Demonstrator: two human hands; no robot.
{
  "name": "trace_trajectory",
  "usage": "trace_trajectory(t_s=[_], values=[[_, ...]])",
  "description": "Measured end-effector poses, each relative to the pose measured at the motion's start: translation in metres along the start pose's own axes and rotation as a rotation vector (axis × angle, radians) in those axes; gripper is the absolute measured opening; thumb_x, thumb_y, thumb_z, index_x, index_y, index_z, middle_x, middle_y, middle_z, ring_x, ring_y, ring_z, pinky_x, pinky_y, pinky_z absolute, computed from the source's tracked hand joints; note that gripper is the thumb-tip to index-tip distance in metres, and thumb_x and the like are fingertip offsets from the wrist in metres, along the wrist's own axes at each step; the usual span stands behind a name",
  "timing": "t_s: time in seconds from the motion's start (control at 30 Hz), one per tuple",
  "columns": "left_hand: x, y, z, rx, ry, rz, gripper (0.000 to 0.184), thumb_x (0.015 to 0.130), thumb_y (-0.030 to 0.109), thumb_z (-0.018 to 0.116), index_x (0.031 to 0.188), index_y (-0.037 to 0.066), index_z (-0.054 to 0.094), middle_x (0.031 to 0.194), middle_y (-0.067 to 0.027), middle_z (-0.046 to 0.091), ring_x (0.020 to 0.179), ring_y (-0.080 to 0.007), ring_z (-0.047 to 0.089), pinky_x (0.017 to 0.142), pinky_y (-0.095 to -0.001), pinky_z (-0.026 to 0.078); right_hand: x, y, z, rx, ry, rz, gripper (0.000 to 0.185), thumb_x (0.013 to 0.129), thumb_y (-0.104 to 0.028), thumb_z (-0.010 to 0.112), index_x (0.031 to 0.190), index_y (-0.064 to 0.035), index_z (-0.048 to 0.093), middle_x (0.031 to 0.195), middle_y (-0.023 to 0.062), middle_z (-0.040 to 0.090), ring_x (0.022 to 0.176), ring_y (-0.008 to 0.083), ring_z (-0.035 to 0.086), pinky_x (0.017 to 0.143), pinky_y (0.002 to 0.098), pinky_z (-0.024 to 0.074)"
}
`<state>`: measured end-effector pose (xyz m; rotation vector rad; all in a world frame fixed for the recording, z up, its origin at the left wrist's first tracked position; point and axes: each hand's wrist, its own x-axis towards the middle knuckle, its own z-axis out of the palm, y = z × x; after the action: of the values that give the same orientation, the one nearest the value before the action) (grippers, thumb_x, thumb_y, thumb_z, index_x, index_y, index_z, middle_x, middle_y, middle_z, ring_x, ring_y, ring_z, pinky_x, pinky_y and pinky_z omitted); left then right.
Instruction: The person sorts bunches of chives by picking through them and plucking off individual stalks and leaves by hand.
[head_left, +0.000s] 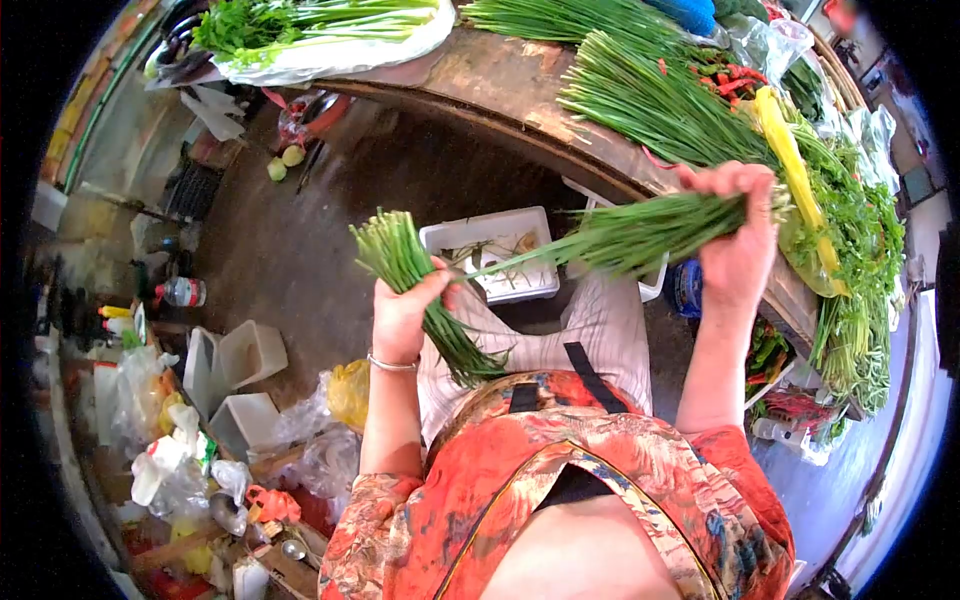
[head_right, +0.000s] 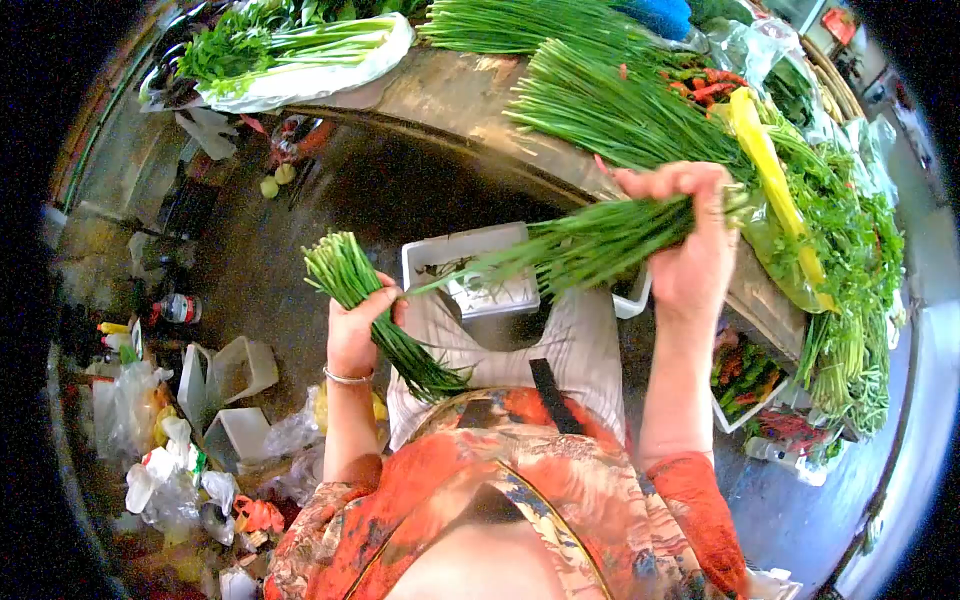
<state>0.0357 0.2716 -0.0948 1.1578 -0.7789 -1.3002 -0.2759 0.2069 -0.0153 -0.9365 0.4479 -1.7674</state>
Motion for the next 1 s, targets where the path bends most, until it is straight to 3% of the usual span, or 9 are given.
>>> trace_trajectory(t_s=[0.13,0.27,0.37,0.43,0.47,0.57,0.73,0.8,1.0], values=[[-0.005,0.012,-0.025,0.047,0.125,0.156,0.011,0.08,-0.001,0.062,0.091,-0.001,0.059,0.071,-0.0099,0.062,0.059,-0.0181,0.058,0.055,-0.0289,0.047,-0.012,-0.029,-0.023,-0.217,-0.143,0.067,0.023,0.095,-0.026,0.054,0.084,-0.006,0.051,0.066,-0.0004,0.041,0.052,0.0077,0.038,0.05,0.0226,0.0316],[-0.018,0.035,-0.062,0.492,0.34,0.252,0.013,0.08,-0.003,0.063,0.093,0.001,0.063,0.077,-0.0065,0.065,0.065,-0.0148,0.06,0.059,-0.0287,0.048,-0.052,-0.04,-0.049,-1.003,-0.084,0.462,0.014,0.082,-0.005,0.068,0.096,-0.0063,0.064,0.08,-0.0071,0.057,0.069,0.0021,0.048,0.062,0.0186,0.0382],[-0.022,0.019,-0.089,0.967,0.323,0.397,0.021,0.078,-0.001,0.063,0.099,0.001,0.063,0.086,-0.0088,0.068,0.076,-0.0155,0.064,0.069,-0.0287,0.05,-0.098,-0.008,-0.15,-1.49,-0.166,0.532,0.018,0.085,-0.014,0.06,0.097,-0.0033,0.067,0.091,0.01,0.07,0.083,0.0179,0.064,0.074,0.0309,0.0482],[-0.021,-0.024,-0.126,1.033,0.304,0.174,0.031,0.072,0.002,0.064,0.102,0.001,0.063,0.091,-0.0123,0.069,0.084,-0.0163,0.065,0.075,-0.0308,0.05,-0.151,0.014,-0.227,-1.707,-0.216,0.687,0.021,0.082,-0.014,0.056,0.096,-0.0038,0.068,0.093,0.0186,0.067,0.086,0.0338,0.065,0.077,0.0386,0.0503],[-0.021,-0.051,-0.149,1.033,0.26,0.006,0.031,0.07,0.003,0.065,0.101,0.001,0.063,0.089,-0.0097,0.069,0.082,-0.0172,0.065,0.075,-0.0322,0.05,-0.177,0.02,-0.252,-1.709,-0.27,0.674,0.021,0.08,-0.012,0.055,0.096,-0.0047,0.068,0.09,0.0179,0.067,0.088,0.0348,0.064,0.079,0.0403,0.0498],[-0.04,-0.135,-0.186,0.681,0.363,-0.277,0.013,0.068,0.004,0.065,0.078,0.001,0.058,0.061,-0.0057,0.06,0.048,-0.0118,0.054,0.044,-0.0277,0.043,-0.244,0.032,-0.276,-1.45,0.008,1.064,0.014,0.077,-0.01,0.055,0.078,0.0039,0.058,0.065,0.0185,0.061,0.049,0.0255,0.064,0.048,0.0364,0.05],[-0.065,-0.176,-0.2,0.811,0.448,-0.254,0.015,0.065,0.008,0.066,0.075,-0.003,0.06,0.065,-0.0073,0.062,0.057,-0.0169,0.06,0.053,-0.0324,0.047,-0.32,0.054,-0.341,-1.549,-0.136,1.104,0.019,0.078,-0.011,0.054,0.081,0.0048,0.063,0.072,0.02,0.063,0.061,0.0293,0.065,0.053,0.0396,0.049],[-0.064,-0.169,-0.2,0.781,0.448,-0.283,0.015,0.066,0.007,0.066,0.076,-0.002,0.061,0.066,-0.0071,0.063,0.057,-0.0164,0.06,0.054,-0.032,0.047,-0.317,0.053,-0.343,-1.164,0.142,1.544,0.018,0.079,-0.014,0.055,0.081,0.0025,0.063,0.07,0.0153,0.062,0.059,0.0247,0.062,0.049,0.0375,0.0455],[-0.088,-0.152,-0.192,0.747,0.453,-0.348,0.015,0.069,0.004,0.064,0.082,-0.002,0.064,0.071,-0.0061,0.064,0.06,-0.0142,0.059,0.055,-0.0299,0.047,-0.293,0.03,-0.311,-0.844,0.138,1.62,0.011,0.08,-0.014,0.056,0.081,-0.0042,0.061,0.063,0.0078,0.058,0.05,0.0192,0.053,0.043,0.0332,0.0404]])
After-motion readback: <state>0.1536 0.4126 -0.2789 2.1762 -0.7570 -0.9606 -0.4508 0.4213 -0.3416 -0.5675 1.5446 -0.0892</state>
